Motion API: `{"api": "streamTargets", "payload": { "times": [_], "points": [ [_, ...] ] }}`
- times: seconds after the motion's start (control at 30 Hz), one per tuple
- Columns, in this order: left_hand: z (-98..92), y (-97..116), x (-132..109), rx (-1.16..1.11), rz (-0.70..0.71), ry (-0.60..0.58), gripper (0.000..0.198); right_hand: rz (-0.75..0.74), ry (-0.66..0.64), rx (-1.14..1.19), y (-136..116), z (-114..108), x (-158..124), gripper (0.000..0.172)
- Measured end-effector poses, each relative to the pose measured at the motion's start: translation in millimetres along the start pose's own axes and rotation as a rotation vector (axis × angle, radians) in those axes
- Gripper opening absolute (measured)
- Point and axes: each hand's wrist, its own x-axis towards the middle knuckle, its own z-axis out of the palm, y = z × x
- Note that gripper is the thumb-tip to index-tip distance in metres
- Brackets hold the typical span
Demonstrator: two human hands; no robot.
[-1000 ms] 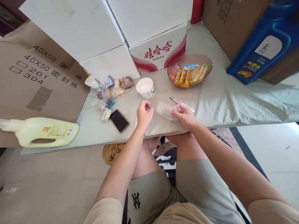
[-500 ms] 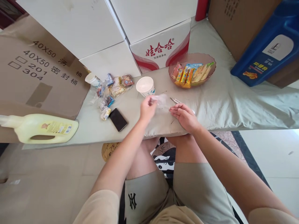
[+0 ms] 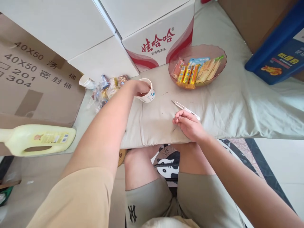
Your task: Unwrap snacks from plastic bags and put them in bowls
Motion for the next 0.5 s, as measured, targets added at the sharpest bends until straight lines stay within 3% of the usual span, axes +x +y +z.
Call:
{"api": "streamTargets", "payload": {
  "times": [0.07,0.1,0.13,0.2,0.27,0.3,0.37,0.43,0.5],
  "points": [
    [-14.5,6.9,-1.6,0.047,-0.08,-0.2,0.023,0.003,0.004,0.013,-0.6,0.1,0.3,0.017],
    [-24.5,7.3,-4.5,0.102,-0.074,-0.2,0.026,0.002,0.008,0.014,-0.5,0.0,0.3,0.017],
    [-35.3,4.7,-8.5,0.146,-0.034,-0.098,0.028,-0.003,0.013,0.007,-0.1,-0.2,0.2,0.017],
    [-57.3,-11.4,-20.0,0.24,0.041,0.221,0.028,-0.022,0.027,-0.04,1.9,-0.8,-0.6,0.016],
    [-75.9,-42.0,-37.0,0.335,0.044,0.498,0.025,-0.054,0.035,-0.163,4.9,-0.6,-3.1,0.014],
    [-83.1,-61.6,-47.4,0.375,0.023,0.565,0.022,-0.074,0.042,-0.26,6.5,0.1,-5.0,0.013],
    [-92.2,-105.5,-71.1,0.423,-0.048,0.592,0.015,-0.126,0.062,-0.515,9.1,3.2,-10.3,0.011],
    [-94.5,-150.1,-94.6,0.434,-0.154,0.545,0.008,-0.192,0.052,-0.769,10.5,8.2,-16.5,0.009],
    [-90.9,-190.9,-112.8,0.334,-0.258,0.53,0.014,-0.249,-0.021,-0.952,11.0,14.0,-21.9,0.01]
  ]
}}
